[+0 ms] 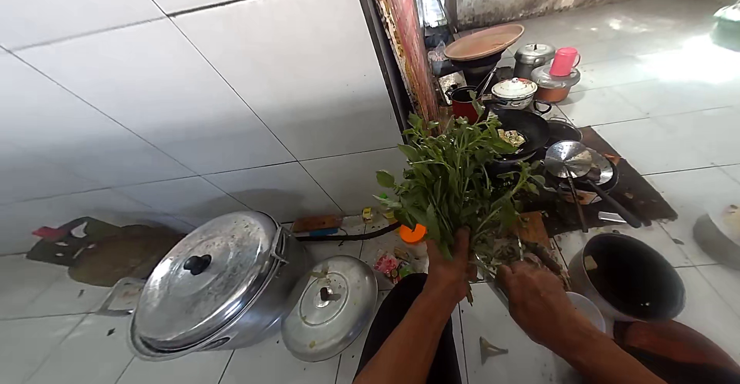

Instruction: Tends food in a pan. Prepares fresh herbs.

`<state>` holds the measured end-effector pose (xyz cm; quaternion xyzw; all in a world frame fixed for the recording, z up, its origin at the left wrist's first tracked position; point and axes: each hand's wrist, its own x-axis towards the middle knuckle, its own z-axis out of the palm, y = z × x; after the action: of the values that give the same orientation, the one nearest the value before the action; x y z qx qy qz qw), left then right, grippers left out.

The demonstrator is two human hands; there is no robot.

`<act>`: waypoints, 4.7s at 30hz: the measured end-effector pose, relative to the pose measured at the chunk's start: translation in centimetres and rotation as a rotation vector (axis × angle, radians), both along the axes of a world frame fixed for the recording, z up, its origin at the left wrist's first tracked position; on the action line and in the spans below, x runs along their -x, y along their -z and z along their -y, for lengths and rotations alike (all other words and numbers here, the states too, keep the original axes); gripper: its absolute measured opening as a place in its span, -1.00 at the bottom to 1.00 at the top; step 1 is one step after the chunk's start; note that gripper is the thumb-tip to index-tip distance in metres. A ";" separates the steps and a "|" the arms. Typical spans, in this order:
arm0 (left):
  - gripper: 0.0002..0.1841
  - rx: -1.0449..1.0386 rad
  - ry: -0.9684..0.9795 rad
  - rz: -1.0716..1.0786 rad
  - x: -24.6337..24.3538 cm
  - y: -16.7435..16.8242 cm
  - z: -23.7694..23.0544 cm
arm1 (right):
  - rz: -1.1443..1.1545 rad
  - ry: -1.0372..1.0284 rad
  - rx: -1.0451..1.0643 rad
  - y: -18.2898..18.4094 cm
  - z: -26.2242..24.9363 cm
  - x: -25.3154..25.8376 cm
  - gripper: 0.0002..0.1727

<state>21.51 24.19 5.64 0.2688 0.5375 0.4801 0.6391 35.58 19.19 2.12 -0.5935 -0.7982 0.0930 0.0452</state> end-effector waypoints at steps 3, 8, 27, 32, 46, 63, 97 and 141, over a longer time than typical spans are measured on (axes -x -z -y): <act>-0.93 -0.025 0.017 -0.063 -0.4 0.6 0.3 | 0.043 0.063 0.103 -0.4 -0.6 0.4 -0.75; -0.94 -0.117 -0.070 -0.047 -0.3 0.0 0.3 | 0.065 0.182 0.362 0.9 -2.0 -1.3 -0.65; -0.73 -0.030 0.014 0.040 1.7 -0.5 -0.4 | -1.650 0.441 0.103 -2.6 -2.4 -7.4 -0.63; -0.75 -0.015 0.140 -0.016 0.7 -0.4 0.0 | -1.619 0.327 0.035 -3.2 -1.9 -7.2 -0.63; -0.96 0.027 0.320 -0.081 -0.8 0.2 0.4 | -1.193 0.028 0.519 -2.1 -0.2 -5.1 -0.78; -0.69 0.114 0.320 0.083 -0.3 -1.4 0.8 | -0.592 -0.084 -0.123 -0.9 1.3 -1.3 -0.85; -0.43 -0.003 0.025 0.289 -1.3 -0.5 0.9 | -1.845 0.662 0.087 -2.8 -0.5 -2.6 -0.68; -0.53 -0.098 -0.237 0.148 -2.8 0.4 0.0 | -2.027 0.493 0.640 -2.2 -0.4 -1.0 -0.77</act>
<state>24.34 24.16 5.28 0.1982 0.4930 0.5964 0.6017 36.58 19.60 4.29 -0.3691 -0.1879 0.7306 0.5429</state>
